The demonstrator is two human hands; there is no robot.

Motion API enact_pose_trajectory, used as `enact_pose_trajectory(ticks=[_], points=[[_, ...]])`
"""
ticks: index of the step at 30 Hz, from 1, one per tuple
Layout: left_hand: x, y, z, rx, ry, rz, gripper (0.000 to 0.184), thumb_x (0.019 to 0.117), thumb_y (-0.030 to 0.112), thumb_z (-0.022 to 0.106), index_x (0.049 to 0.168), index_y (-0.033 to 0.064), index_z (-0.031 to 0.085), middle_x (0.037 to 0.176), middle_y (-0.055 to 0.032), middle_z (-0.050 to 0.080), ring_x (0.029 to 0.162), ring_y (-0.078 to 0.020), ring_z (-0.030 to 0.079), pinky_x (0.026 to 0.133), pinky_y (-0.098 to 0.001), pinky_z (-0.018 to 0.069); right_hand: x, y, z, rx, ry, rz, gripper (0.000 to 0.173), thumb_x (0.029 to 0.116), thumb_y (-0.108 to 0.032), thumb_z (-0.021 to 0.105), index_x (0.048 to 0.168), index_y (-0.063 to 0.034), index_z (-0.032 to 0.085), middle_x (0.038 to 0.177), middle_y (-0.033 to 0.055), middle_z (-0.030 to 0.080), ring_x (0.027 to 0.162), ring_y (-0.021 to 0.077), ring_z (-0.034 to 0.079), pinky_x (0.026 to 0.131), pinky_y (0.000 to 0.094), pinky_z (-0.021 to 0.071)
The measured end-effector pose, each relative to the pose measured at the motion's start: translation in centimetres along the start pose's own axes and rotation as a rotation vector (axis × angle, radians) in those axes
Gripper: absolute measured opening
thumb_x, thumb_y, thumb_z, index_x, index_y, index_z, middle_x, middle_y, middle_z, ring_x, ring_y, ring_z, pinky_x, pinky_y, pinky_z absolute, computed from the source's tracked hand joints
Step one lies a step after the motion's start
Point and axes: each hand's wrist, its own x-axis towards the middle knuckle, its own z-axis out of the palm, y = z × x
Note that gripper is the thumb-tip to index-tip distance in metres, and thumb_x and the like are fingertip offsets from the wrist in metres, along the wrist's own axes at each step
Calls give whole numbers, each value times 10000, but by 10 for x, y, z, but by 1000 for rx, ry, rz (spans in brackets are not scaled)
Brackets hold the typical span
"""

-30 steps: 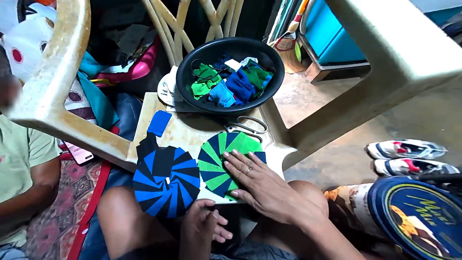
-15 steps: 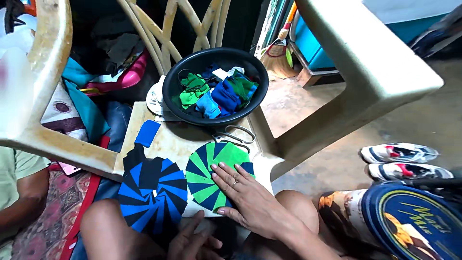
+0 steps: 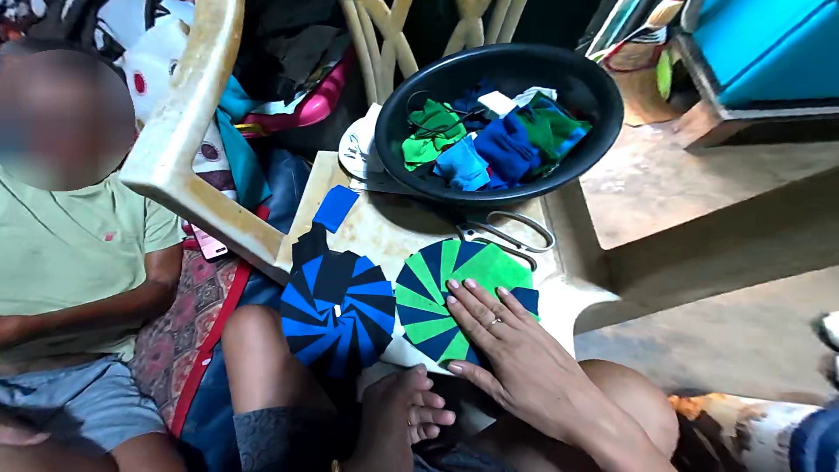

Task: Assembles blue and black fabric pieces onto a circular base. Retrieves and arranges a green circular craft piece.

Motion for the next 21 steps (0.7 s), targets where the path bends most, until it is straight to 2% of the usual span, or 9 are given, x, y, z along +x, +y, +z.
enact_pose_trajectory(ticks=[3,7,12,14,16,18,21], points=[[0,5,9,43,33,-16,268,1084,171,498,881,19,585,608,-32,639,487,-93,638,474,-195,528,-1,0,-2,8,-26,11,794,1032,-624,304,1492,-8,504,1579,131,462,1468,312,430,1189,563,312],[-3,15,18,135,49,-12,284,1082,169,513,858,6,579,584,-31,614,455,-85,617,438,-185,505,0,0,-2,1,-25,7,817,1029,-639,290,1482,4,513,1573,140,468,1464,319,437,1186,571,315],[-1,19,27,194,72,10,300,1075,181,528,833,16,592,578,-22,606,466,-92,614,462,-203,518,-1,1,-3,44,-20,8,888,996,-700,302,1488,12,500,1580,149,455,1470,325,425,1189,579,308],[0,17,28,198,72,37,309,1076,192,531,836,11,604,581,-26,614,470,-95,619,471,-207,526,-1,1,-3,58,-17,11,915,967,-723,350,1492,12,494,1580,149,455,1469,330,425,1189,580,306],[0,17,30,196,88,56,312,1073,196,539,840,4,615,578,-28,615,472,-97,615,475,-210,523,-2,2,-3,68,-20,2,883,947,-670,445,1491,25,487,1580,162,451,1471,336,421,1190,585,297],[0,19,33,189,110,83,284,1072,163,533,858,-4,617,562,-26,605,461,-97,612,463,-206,518,-1,1,-6,91,-49,2,789,926,-506,524,1502,31,470,1594,162,430,1484,334,401,1197,588,276],[2,22,35,166,118,122,278,1071,107,505,836,-1,607,536,-29,607,443,-94,609,442,-197,501,0,0,-10,108,-75,4,705,915,-355,494,1507,27,466,1600,152,423,1490,325,391,1202,580,266]])
